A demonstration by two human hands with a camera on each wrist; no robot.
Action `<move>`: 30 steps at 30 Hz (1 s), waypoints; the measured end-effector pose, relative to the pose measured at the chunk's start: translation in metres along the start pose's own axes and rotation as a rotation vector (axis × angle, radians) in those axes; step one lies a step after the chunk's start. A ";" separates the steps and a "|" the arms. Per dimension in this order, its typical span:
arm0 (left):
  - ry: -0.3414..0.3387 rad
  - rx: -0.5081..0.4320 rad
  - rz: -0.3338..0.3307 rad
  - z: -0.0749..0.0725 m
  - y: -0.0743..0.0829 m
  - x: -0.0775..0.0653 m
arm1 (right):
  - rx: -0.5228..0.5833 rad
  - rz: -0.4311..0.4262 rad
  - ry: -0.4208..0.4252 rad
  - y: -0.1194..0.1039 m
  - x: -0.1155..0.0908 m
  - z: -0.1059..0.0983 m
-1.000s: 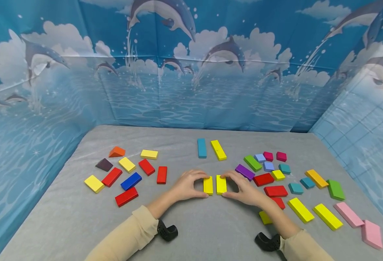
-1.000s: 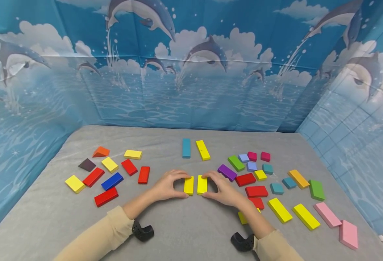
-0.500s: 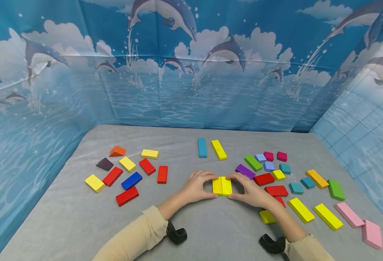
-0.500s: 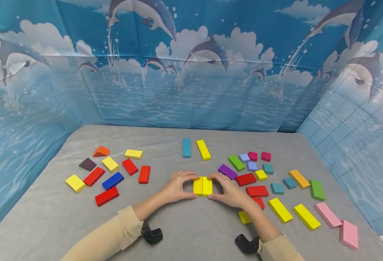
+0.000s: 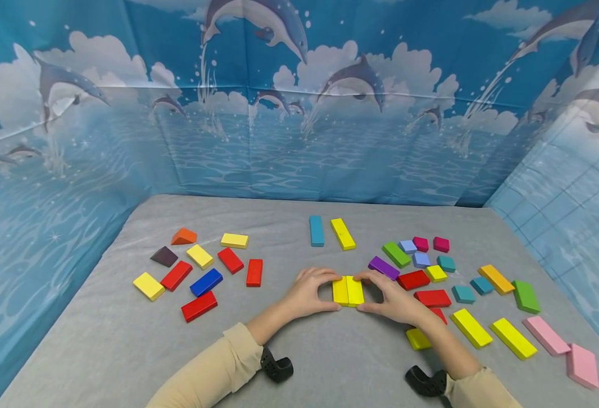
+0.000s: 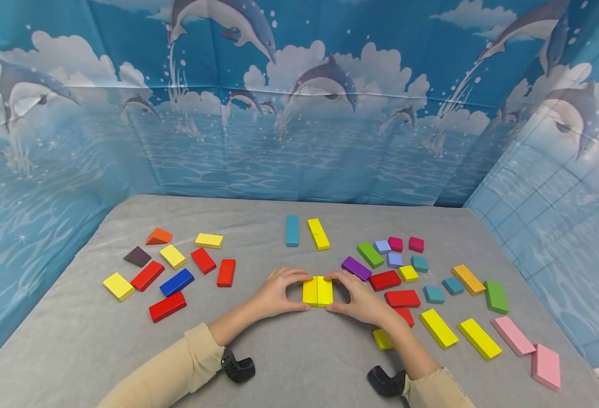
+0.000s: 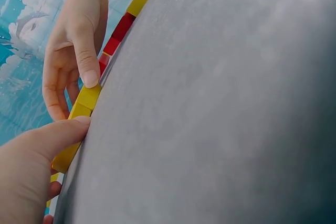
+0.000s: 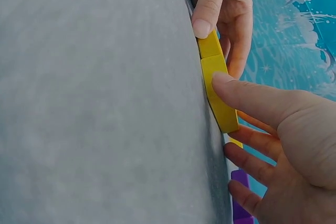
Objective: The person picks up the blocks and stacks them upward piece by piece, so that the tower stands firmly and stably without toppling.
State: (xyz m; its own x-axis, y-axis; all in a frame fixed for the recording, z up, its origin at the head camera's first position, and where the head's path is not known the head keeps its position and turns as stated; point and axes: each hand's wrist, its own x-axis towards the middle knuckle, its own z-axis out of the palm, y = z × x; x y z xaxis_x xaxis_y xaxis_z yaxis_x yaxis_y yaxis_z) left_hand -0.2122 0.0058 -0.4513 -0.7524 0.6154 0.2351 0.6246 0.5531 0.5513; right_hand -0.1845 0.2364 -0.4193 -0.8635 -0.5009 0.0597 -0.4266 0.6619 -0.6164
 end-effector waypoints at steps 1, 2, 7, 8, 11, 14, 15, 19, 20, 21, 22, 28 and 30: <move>-0.001 0.001 0.000 0.000 0.000 0.000 | 0.000 -0.001 0.000 0.000 0.000 0.000; -0.003 0.003 0.000 0.000 0.000 0.000 | 0.002 -0.003 0.000 -0.001 0.000 0.000; -0.005 -0.035 0.019 -0.001 -0.003 -0.001 | 0.001 0.010 -0.022 -0.001 0.001 -0.001; -0.003 -0.055 0.025 -0.003 -0.003 -0.001 | 0.002 0.014 -0.028 -0.001 0.002 -0.002; 0.010 -0.109 0.043 -0.011 -0.007 -0.004 | 0.002 0.011 -0.031 -0.003 0.005 -0.004; 0.038 -0.123 0.034 -0.024 -0.014 -0.009 | 0.013 -0.014 -0.005 -0.007 0.010 -0.005; 0.053 -0.118 0.028 -0.029 -0.016 -0.012 | 0.020 -0.027 0.007 -0.009 0.012 -0.004; 0.140 -0.084 -0.004 -0.050 -0.031 -0.025 | 0.057 -0.072 0.048 -0.018 0.023 0.003; 0.163 -0.072 -0.012 -0.055 -0.036 -0.029 | 0.064 -0.082 0.058 -0.021 0.026 0.006; 0.188 -0.060 -0.019 -0.061 -0.040 -0.033 | 0.075 -0.097 0.067 -0.025 0.030 0.008; 0.212 -0.048 -0.031 -0.066 -0.045 -0.037 | 0.087 -0.110 0.074 -0.028 0.033 0.011; 0.303 0.038 -0.158 -0.095 -0.073 -0.065 | 0.097 -0.196 0.097 -0.051 0.061 0.031; 0.321 0.066 -0.200 -0.102 -0.081 -0.073 | 0.075 -0.207 0.102 -0.057 0.070 0.040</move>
State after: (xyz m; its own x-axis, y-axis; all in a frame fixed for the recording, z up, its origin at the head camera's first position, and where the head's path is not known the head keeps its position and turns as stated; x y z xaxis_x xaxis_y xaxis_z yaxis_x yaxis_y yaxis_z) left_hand -0.2294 -0.1410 -0.4314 -0.8814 0.2899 0.3729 0.4631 0.6860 0.5612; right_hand -0.2095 0.1412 -0.4110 -0.7843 -0.5597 0.2677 -0.5792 0.5059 -0.6392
